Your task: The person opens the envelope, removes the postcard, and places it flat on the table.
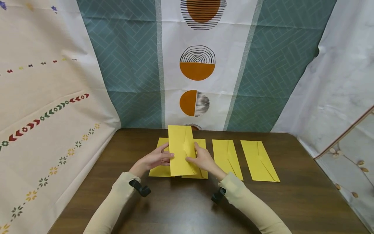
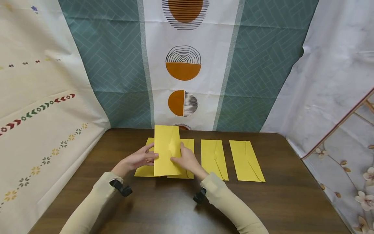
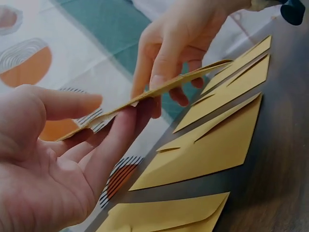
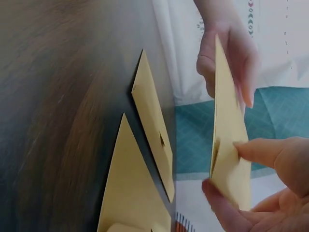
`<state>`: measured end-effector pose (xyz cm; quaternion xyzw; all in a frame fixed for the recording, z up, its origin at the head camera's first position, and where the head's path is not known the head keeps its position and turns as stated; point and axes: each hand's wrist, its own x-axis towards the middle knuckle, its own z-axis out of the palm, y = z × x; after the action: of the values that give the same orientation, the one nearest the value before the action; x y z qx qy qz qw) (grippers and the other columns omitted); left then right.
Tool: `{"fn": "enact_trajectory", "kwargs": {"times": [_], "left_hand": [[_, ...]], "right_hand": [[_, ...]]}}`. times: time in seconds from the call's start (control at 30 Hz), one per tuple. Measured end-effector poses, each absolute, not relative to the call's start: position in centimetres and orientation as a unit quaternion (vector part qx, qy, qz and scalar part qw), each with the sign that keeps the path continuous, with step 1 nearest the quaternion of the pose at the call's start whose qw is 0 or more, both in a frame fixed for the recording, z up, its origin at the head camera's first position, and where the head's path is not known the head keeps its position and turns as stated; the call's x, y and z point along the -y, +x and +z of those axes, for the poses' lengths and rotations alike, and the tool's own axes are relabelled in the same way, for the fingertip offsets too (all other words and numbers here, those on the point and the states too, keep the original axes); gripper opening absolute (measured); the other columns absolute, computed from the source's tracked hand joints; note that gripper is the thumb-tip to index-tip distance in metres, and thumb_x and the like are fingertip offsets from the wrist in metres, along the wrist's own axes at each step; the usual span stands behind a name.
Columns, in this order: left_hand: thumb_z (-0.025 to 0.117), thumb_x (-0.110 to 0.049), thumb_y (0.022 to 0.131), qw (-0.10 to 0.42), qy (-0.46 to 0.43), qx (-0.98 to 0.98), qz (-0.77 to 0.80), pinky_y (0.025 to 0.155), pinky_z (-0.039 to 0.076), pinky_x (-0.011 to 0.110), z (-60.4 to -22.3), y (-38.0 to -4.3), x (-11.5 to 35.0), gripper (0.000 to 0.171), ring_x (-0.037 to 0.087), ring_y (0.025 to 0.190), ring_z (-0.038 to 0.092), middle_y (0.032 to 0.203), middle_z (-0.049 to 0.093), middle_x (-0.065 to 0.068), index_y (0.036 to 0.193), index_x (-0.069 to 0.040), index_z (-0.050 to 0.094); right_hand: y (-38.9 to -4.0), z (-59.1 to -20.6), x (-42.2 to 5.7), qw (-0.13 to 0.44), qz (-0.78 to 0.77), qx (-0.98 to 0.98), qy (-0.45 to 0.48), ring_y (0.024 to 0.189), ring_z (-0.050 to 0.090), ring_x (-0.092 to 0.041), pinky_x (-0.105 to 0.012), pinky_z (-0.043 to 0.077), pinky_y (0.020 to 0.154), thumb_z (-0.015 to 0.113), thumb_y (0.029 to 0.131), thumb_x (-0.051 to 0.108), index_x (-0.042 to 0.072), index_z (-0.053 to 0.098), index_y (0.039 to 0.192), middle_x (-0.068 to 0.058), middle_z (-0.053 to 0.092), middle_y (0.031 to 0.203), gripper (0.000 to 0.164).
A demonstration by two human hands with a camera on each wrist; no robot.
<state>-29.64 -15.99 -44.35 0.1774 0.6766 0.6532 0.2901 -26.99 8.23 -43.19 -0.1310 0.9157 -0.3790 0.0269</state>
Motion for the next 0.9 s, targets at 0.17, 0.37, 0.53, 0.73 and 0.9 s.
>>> {"fn": "enact_trajectory", "kwargs": {"times": [0.17,0.37,0.53,0.73,0.9], "left_hand": [[0.046,-0.014,0.102,0.29,0.185,-0.657,0.671,0.089,0.055,0.038,-44.7,-29.9,14.7,0.051,0.019,0.099,0.069,0.111,0.068,0.001,0.148,-0.003,0.027],[0.046,-0.008,0.101,0.283,0.175,-0.641,0.691,0.08,0.056,0.031,-44.9,-29.9,13.4,0.047,0.015,0.093,0.069,0.099,0.07,-0.002,0.144,0.003,0.031],[0.046,-0.005,0.1,0.28,0.16,-0.635,0.702,0.068,0.051,0.025,-45.0,-29.8,12.6,0.053,0.007,0.072,0.059,0.072,0.055,-0.008,0.148,0.001,0.025],[0.045,-0.003,0.1,0.294,0.159,-0.625,0.706,0.056,0.036,0.021,-45.2,-29.6,11.8,0.051,0.008,0.055,0.03,0.061,0.031,-0.008,0.148,-0.003,0.026],[0.043,-0.004,0.101,0.298,0.151,-0.622,0.707,0.059,0.038,0.021,-45.3,-29.3,11.5,0.056,0.007,0.057,0.032,0.062,0.034,-0.008,0.151,-0.002,0.017]], "right_hand": [[-27.0,-43.5,-9.1,0.003,-0.334,-0.933,-0.137,0.109,0.062,-0.03,-0.041,0.052,0.085,0.066,0.088,0.03,-0.008,0.026,0.148,-0.026,0.053,0.137,0.082],[-26.7,-43.3,-10.1,0.016,-0.326,-0.935,-0.137,0.052,0.042,-0.012,-0.024,0.035,0.051,0.064,0.088,0.027,-0.007,0.025,0.149,-0.018,0.067,0.083,0.081],[-26.3,-42.7,-11.2,0.018,-0.341,-0.926,-0.16,0.051,0.051,-0.016,-0.024,0.039,0.049,0.062,0.089,0.024,-0.009,0.026,0.148,-0.022,0.069,0.092,0.076],[-25.6,-42.3,-12.7,0.039,-0.354,-0.916,-0.184,0.083,0.067,-0.027,-0.026,0.048,0.062,0.06,0.093,0.022,-0.01,0.02,0.149,-0.028,0.059,0.127,0.075],[-25.0,-42.1,-14.2,0.059,-0.4,-0.898,-0.177,0.059,0.054,-0.016,-0.025,0.039,0.049,0.047,0.1,0.017,-0.004,0.016,0.152,-0.028,0.066,0.097,0.064]]}}
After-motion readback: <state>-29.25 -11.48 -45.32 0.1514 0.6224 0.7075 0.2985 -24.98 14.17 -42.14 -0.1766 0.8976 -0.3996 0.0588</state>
